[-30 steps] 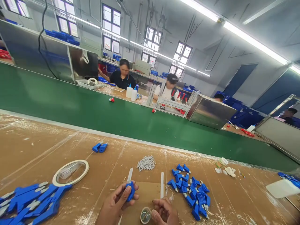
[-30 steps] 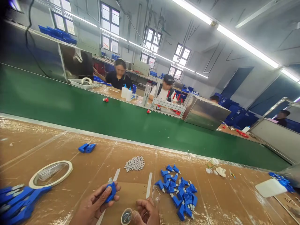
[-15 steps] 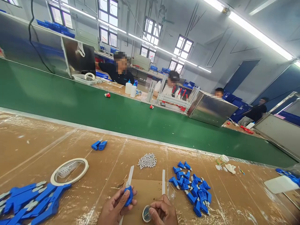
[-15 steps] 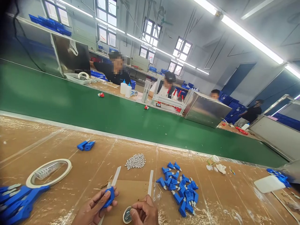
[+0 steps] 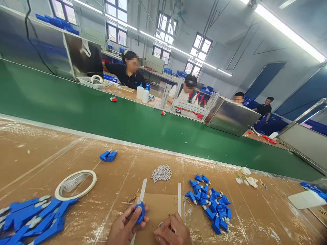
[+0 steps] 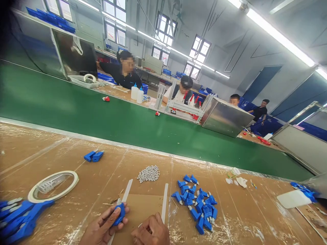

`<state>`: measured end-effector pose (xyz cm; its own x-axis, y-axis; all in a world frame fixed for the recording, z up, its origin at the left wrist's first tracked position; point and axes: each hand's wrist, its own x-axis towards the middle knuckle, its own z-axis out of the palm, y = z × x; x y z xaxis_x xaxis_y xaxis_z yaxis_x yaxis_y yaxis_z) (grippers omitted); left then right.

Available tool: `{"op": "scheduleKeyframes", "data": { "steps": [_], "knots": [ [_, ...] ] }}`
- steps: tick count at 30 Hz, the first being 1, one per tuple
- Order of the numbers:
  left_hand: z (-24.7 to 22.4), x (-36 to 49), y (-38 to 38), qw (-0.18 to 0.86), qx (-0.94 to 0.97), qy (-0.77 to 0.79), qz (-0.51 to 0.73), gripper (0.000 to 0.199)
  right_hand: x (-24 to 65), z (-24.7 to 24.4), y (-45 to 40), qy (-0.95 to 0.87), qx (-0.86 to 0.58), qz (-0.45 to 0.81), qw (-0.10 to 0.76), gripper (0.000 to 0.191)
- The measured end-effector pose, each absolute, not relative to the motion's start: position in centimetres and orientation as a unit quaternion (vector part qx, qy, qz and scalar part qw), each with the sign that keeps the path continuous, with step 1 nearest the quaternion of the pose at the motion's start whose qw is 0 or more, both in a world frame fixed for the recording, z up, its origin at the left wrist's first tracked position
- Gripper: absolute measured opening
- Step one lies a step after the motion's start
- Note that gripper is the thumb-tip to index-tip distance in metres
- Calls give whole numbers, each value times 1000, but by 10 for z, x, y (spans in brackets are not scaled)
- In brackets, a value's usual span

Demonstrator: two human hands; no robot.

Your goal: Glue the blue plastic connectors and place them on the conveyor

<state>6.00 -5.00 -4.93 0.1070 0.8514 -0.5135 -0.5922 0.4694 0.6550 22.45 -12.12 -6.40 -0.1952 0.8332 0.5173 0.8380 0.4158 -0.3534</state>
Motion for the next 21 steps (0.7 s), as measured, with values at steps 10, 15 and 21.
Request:
{"op": "scheduleKeyframes", "data": {
  "steps": [10,15,21],
  "knots": [
    [-52,59,-52,731,155,441,497,59,228,-62,-119,-756,-540,16,368,18],
    [-53,57,-52,742,151,425,495,58,238,-52,-122,-700,-595,50,392,15],
    [-43,55,-52,749,149,418,491,53,235,-57,-125,-657,-613,124,422,22]
  ]
}}
